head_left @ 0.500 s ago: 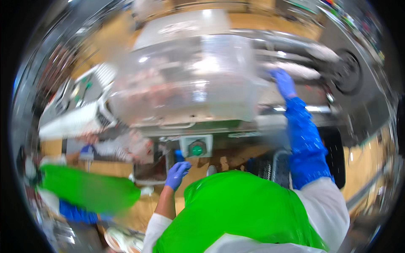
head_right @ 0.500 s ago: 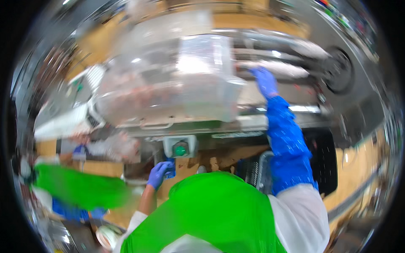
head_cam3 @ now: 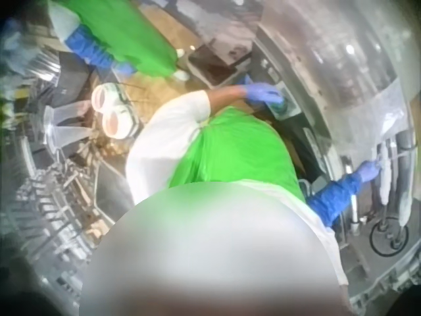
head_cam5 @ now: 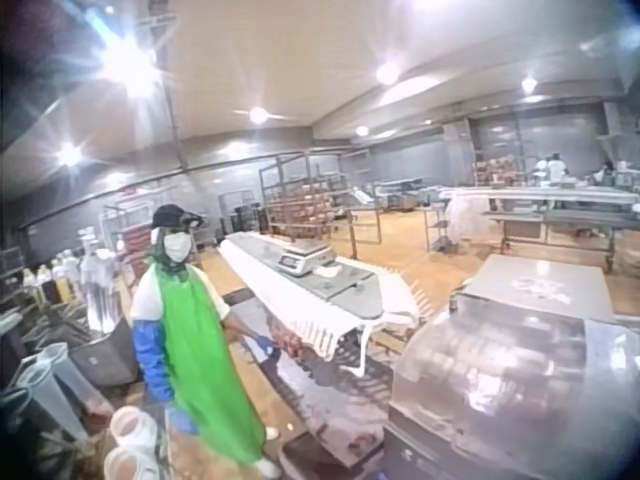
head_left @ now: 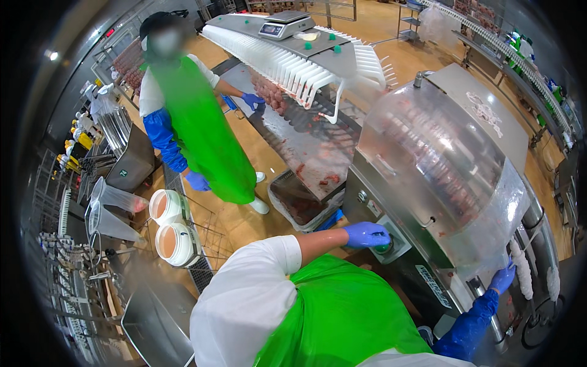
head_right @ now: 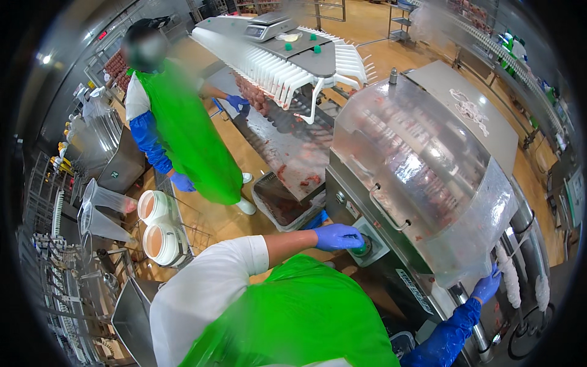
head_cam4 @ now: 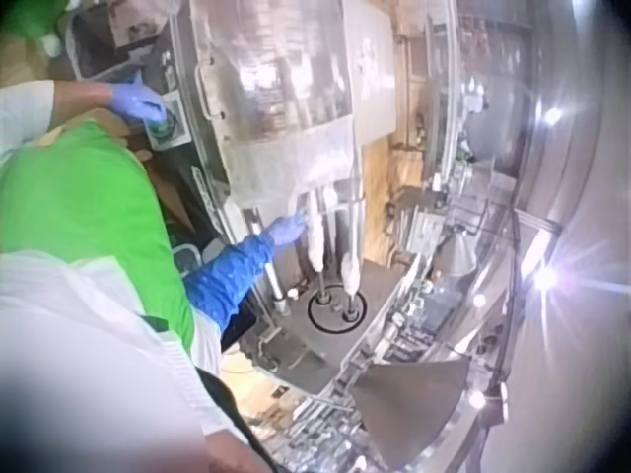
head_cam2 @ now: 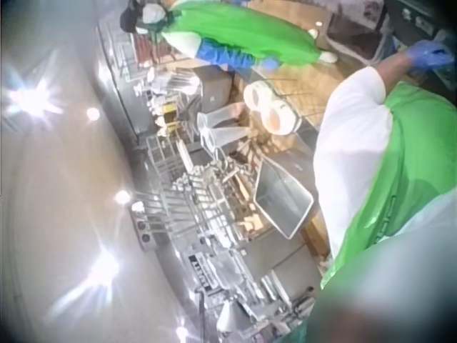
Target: The person operates a meat processing machine, feeding ground meat into a casing and guiding the extruded product onto a conveyor. They repeatedly adjust the casing and clear obstructions while the machine runs.
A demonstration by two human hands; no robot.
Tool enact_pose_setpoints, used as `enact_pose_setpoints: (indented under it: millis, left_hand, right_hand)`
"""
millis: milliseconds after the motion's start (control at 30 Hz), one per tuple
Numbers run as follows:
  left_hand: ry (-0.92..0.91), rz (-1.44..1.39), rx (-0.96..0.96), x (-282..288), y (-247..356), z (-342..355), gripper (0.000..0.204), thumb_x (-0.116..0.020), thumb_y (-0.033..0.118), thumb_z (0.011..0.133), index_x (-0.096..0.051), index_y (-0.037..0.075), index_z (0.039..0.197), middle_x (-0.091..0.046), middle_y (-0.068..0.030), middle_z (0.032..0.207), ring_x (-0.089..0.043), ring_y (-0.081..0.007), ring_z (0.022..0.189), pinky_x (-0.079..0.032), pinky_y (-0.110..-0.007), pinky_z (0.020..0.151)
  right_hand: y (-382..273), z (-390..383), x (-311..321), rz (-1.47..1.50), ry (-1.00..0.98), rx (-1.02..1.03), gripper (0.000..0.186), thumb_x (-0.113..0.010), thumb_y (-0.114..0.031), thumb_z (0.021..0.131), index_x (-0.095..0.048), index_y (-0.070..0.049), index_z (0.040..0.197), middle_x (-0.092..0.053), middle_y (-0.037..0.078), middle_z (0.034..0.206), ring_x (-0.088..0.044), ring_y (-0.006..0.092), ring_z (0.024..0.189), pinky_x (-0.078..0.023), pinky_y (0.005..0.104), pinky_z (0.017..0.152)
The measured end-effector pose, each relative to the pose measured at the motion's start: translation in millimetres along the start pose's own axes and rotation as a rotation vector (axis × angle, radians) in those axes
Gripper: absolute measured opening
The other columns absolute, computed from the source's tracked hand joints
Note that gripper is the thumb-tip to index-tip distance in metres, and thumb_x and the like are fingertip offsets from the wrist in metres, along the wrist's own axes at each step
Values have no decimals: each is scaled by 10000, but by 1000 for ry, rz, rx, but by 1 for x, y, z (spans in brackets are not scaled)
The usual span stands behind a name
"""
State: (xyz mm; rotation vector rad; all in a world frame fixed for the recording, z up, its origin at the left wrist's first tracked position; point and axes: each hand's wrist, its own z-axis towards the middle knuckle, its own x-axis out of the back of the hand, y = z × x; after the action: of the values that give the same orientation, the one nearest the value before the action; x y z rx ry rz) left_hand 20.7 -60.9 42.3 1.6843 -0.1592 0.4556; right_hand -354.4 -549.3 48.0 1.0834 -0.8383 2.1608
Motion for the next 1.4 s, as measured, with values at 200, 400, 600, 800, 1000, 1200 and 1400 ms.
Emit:
enact_pose_setpoints:
  millis: [200,400,600,800,1000,1200,1400]
  left_hand:
    - [-121,6,-96,-18,58,15,383,-543,414,951,-636,82,1117,-666,-139,1046,-631,-287,991,-480,-387,882]
    - [-291,160,-559,-53,179,80,299,-600,358,886,-675,90,992,-687,-139,944,-643,-336,882,-505,-433,778]
    - [-69,172,-769,-90,274,170,314,-597,321,885,-646,122,1123,-661,-120,1087,-633,-288,983,-514,-397,847]
    - [-628,-876,-118,-69,314,270,437,-511,388,972,-616,-5,1133,-670,-156,1028,-653,-242,932,-519,-402,896]
    - [-73,-353,-152,32,326,296,220,-606,222,912,-666,35,1012,-563,-29,732,-565,-141,671,-532,-330,752]
    - [9,810,-181,116,307,326,379,-546,365,911,-655,87,1145,-673,-117,1091,-649,-243,934,-495,-377,875]
    - [107,980,-445,124,305,329,480,-554,458,912,-599,119,1248,-595,-136,1271,-564,-287,1172,-434,-390,1006]
  right_hand:
    - [-54,-29,89,435,-246,-284,295,-489,-188,990,-627,20,1148,-648,129,1055,-601,219,1008,-461,358,893]
    - [-55,17,186,426,-29,35,323,-454,-182,1007,-596,45,1187,-601,123,1182,-545,197,1134,-380,317,1013]
    - [-162,42,258,652,101,-83,346,-517,-182,979,-559,22,1255,-568,123,1267,-540,231,1166,-403,340,1033]
    - [-279,-25,185,438,101,405,301,-657,-108,825,-617,-54,1118,-556,167,1204,-527,352,1115,-377,440,1009]
    - [-262,-51,194,507,96,357,432,-700,-154,807,-602,-98,1224,-509,197,1312,-497,369,1219,-390,443,1051]
    - [-139,65,187,-153,393,292,429,-628,-252,870,-575,-106,1270,-563,165,1270,-531,336,1174,-448,434,965]
    - [-116,136,195,-539,-330,87,412,-629,-326,875,-582,-110,1223,-624,124,1171,-554,319,1147,-406,463,974]
